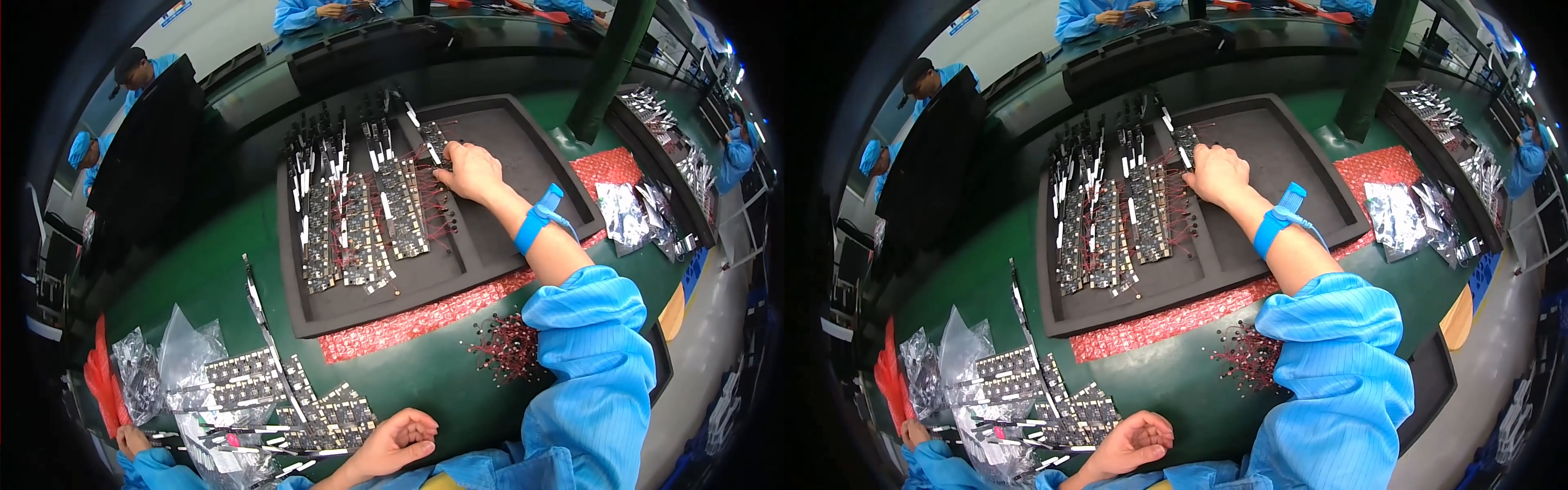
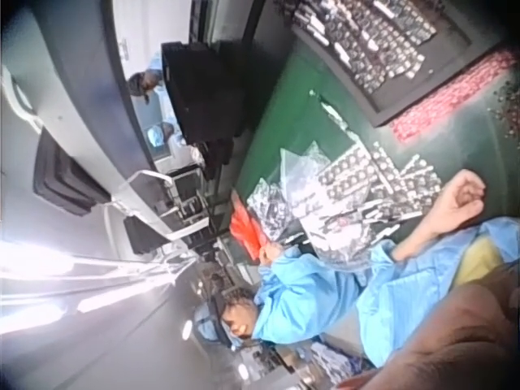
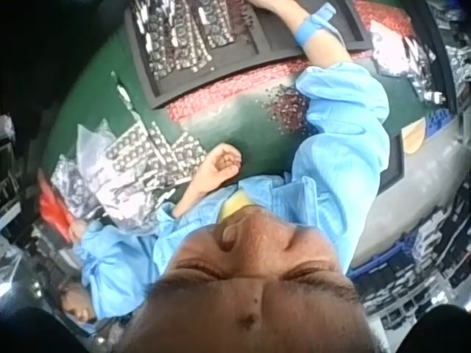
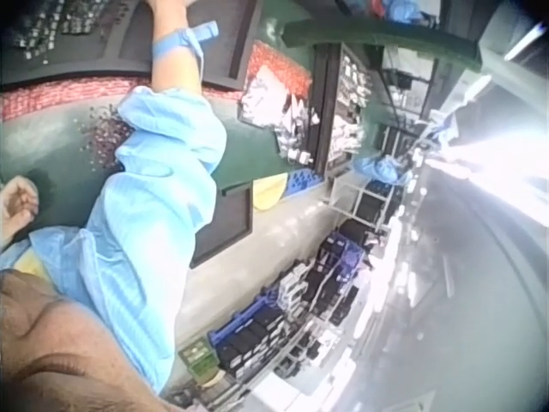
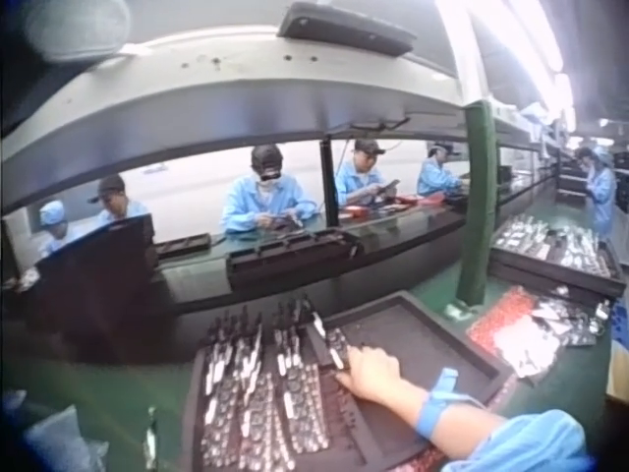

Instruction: The person sorts and assembles electronic circuit boards by hand, working with circuit boards and electronic components from plastic bags and trays.

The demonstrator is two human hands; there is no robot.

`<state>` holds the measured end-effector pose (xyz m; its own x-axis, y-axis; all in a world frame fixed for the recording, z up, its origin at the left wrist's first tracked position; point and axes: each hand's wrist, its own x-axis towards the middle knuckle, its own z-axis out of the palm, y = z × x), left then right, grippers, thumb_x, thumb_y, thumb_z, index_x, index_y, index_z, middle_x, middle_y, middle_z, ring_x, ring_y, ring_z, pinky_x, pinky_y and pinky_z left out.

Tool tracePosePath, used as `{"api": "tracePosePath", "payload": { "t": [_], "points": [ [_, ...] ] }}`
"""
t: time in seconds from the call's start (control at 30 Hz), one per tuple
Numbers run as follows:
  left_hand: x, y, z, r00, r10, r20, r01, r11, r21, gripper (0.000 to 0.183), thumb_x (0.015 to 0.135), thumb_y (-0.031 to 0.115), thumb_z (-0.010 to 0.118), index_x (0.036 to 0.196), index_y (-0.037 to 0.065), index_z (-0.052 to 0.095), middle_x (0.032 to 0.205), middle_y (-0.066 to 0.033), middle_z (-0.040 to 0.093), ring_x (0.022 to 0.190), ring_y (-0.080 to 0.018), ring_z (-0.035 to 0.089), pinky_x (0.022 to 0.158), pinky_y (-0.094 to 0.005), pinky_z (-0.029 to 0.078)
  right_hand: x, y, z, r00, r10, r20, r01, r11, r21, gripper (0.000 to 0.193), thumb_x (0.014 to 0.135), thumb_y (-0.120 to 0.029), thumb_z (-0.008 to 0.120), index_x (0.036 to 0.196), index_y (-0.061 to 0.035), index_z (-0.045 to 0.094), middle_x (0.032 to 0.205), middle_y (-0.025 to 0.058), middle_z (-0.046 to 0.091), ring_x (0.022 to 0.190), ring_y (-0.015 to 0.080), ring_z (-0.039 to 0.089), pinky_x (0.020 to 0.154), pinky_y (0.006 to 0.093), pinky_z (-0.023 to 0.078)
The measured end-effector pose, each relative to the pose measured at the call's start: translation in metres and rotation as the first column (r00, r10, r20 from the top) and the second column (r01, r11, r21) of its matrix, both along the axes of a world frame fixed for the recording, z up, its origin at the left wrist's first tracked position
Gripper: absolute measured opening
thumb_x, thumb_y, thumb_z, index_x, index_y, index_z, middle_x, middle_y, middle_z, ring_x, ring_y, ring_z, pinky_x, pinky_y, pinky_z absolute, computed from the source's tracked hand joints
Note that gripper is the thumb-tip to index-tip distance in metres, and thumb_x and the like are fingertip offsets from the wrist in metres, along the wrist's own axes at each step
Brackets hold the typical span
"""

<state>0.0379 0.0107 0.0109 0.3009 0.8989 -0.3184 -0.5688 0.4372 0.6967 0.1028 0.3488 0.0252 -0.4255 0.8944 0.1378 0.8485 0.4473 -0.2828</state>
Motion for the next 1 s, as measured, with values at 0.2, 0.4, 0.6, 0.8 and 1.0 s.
{"api": "tracePosePath", "payload": {
  "t": [0.2,0.4,0.6,0.8,1.0],
  "points": [
    [-0.002,0.001,0.002,1.0,0.003,0.007,-0.003,1.0,-0.017,0.024,0.071,-0.002,0.048,0.092,0.001,0.038,0.085,-0.0028,0.042,0.081,-0.0069,0.042,0.072,-0.0193,0.036,-0.002,-0.001,0.0,0.998,-0.06,-0.036,0.06,0.998,0.0,0.041,0.058,-0.029,0.059,0.088,-0.0055,0.046,0.087,0.0129,0.049,0.083,0.0266,0.048,0.068,0.0366,0.04],
    [-0.001,0.0,-0.001,1.0,-0.017,0.016,0.018,1.0,-0.001,0.023,0.071,-0.001,0.048,0.092,0.002,0.039,0.084,-0.0025,0.042,0.079,-0.0065,0.042,0.07,-0.0187,0.036,0.0,0.021,-0.001,0.996,-0.077,-0.047,0.065,0.975,-0.214,0.055,0.05,-0.026,0.067,0.097,-0.0086,0.042,0.091,0.0109,0.048,0.088,0.0243,0.046,0.072,0.0339,0.038],
    [-0.001,-0.001,0.0,1.0,-0.02,-0.005,0.02,1.0,-0.006,0.023,0.071,0.0,0.048,0.092,0.002,0.039,0.084,-0.0028,0.043,0.079,-0.0066,0.043,0.07,-0.0186,0.037,0.006,0.022,0.006,0.935,-0.143,-0.325,0.006,0.921,-0.389,0.052,0.046,-0.015,0.065,0.091,-0.0018,0.043,0.078,0.0105,0.051,0.073,0.0188,0.05,0.063,0.0258,0.04],
    [-0.001,-0.002,0.0,1.0,-0.02,-0.022,0.02,1.0,-0.002,0.022,0.071,0.001,0.049,0.092,0.002,0.039,0.083,-0.0029,0.043,0.079,-0.0066,0.043,0.07,-0.0186,0.036,0.017,0.018,0.007,0.865,-0.254,-0.433,0.067,0.914,-0.401,0.048,0.046,-0.013,0.064,0.088,-0.0015,0.042,0.075,0.0087,0.05,0.068,0.0151,0.05,0.059,0.0242,0.04],
    [-0.002,-0.001,-0.001,0.999,-0.027,-0.023,0.027,1.0,-0.002,0.022,0.072,0.001,0.049,0.092,0.001,0.039,0.083,-0.0025,0.043,0.078,-0.0063,0.042,0.07,-0.0184,0.036,0.025,0.014,0.011,0.826,-0.286,-0.486,0.08,0.913,-0.4,0.047,0.049,-0.011,0.061,0.089,-0.0011,0.039,0.069,0.0079,0.049,0.055,0.0136,0.049,0.053,0.0241,0.04]
  ]
}}
